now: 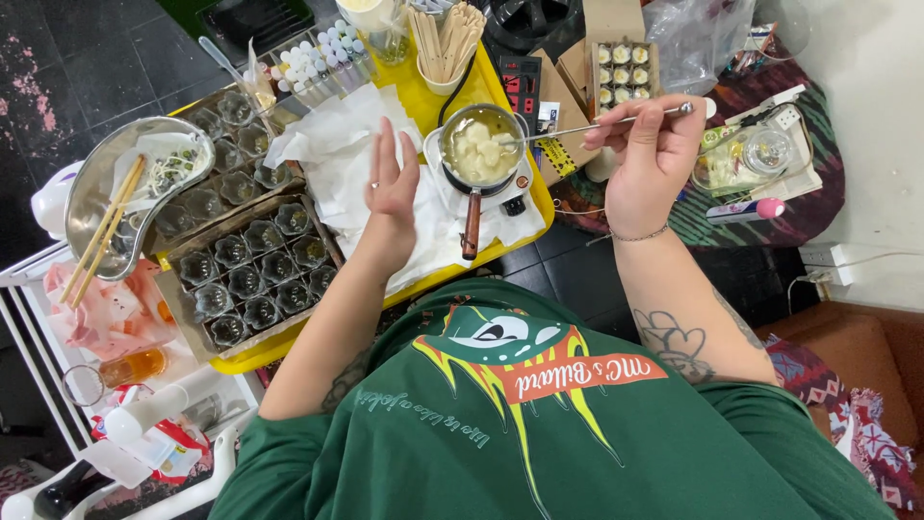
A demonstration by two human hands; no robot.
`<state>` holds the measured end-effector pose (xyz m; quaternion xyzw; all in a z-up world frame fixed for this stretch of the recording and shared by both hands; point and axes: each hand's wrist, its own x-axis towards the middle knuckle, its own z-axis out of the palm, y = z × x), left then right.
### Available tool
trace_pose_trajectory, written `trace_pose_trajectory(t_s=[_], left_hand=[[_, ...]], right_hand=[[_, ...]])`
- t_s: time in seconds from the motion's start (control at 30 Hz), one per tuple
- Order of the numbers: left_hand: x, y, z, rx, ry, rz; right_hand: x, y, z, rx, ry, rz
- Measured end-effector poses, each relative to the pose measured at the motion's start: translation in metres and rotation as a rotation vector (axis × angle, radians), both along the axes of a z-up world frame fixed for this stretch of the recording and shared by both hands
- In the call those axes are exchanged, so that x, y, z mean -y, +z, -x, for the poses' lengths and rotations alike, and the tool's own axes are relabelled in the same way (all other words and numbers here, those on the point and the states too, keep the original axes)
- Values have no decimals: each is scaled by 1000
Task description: Melting wax in a small pot on an electric warmer and cleaning glass jars with a paper towel.
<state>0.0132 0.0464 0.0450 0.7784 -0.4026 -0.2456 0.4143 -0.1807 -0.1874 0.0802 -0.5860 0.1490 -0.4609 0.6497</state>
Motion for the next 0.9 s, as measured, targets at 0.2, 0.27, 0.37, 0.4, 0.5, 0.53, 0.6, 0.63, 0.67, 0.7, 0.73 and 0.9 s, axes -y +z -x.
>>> trace_pose_trajectory(t_s=[0.2, 0.27, 0.37, 0.4, 0.5, 0.53, 0.6, 0.63, 0.67, 0.7, 0.73, 0.9], left_hand=[[-33, 6, 4, -894, -212, 451], [-39, 9, 6, -921, -242, 479], [-47, 20, 9, -1016, -363, 553], [-50, 24, 9, -1079, -451, 599], [-61, 16, 6, -1180, -747, 770], [-62, 20, 8, -1177, -745, 773], [-64, 26, 12, -1309, -907, 955], [-67, 23, 10, -1308, -905, 957], [-70, 20, 8, -1309, -894, 940], [-72, 17, 7, -1311, -885, 921], [-75, 17, 5, -1311, -885, 922], [-73, 24, -2, -942, -403, 505]], right_hand=[[-10, 0, -3, 50, 126, 41], [-15, 1, -4, 64, 136, 90], [-23, 7, -3, 69, 137, 173], [-26, 10, -3, 61, 131, 207], [-27, 7, -3, 55, 120, 217], [-27, 5, -3, 56, 123, 218], [-27, 1, -3, 62, 120, 182], [-27, -1, -3, 62, 123, 182], [-28, -2, -3, 58, 120, 167], [-28, -4, -3, 53, 115, 153], [-30, -4, -3, 53, 116, 154], [-35, -8, 1, 41, 58, 112]])
